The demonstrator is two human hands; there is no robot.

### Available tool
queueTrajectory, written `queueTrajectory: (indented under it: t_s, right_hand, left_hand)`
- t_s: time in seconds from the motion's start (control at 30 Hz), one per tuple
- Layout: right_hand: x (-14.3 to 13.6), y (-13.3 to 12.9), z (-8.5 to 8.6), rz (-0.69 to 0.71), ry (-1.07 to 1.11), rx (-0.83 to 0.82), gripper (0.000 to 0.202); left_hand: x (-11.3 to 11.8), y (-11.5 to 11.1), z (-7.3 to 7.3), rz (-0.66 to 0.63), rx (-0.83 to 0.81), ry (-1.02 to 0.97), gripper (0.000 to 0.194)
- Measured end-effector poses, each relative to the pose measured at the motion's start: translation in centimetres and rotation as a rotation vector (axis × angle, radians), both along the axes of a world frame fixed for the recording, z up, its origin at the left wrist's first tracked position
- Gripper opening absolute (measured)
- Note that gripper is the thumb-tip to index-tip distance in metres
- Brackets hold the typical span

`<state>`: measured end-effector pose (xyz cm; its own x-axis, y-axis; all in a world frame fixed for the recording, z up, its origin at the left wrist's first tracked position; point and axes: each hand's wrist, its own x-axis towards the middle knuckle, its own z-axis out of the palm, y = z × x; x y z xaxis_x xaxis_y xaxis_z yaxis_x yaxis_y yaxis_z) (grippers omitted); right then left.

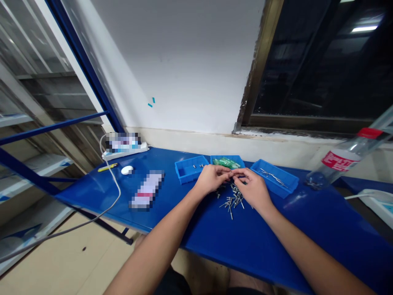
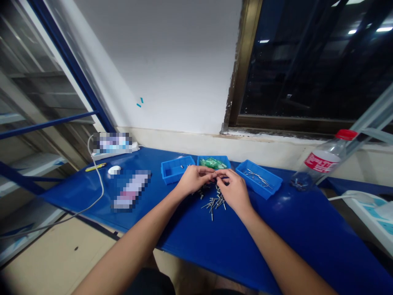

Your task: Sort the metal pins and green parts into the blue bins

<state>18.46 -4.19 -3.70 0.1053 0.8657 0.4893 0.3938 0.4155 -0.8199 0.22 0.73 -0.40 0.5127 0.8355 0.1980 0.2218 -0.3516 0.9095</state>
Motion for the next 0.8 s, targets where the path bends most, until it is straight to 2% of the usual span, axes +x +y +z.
queueTrajectory:
  t_s: [0.17, 0.5, 0.63, 0.8]
  right_hand:
    - [-0.02, -0.08, -0.08, -0.024, 0.062, -0.042, 0.025]
    - [-0.36, -0.07, 0.18, -0.002, 0.175, -0.062, 0.034]
    - [-0.51, -0.07, 0.36, -0.011, 0.262, -0.031, 0.035]
    - [-0.39, 0.03, 0.17, -0.027, 0.333, -0.02, 0.037]
  left_hand:
    - [0.2, 0.56, -0.66, 0.037, 0.013, -0.05, 0.021]
    - [0.33, 0.69, -0.69, 0.028, 0.043, -0.14, 0.031]
    - [0.19, 0.66, -0.62, 0.033, 0.005, -0.112, 0.018]
    - [0.07, 0.64, -0.69, -0.019, 0.008, -0.062, 0.026]
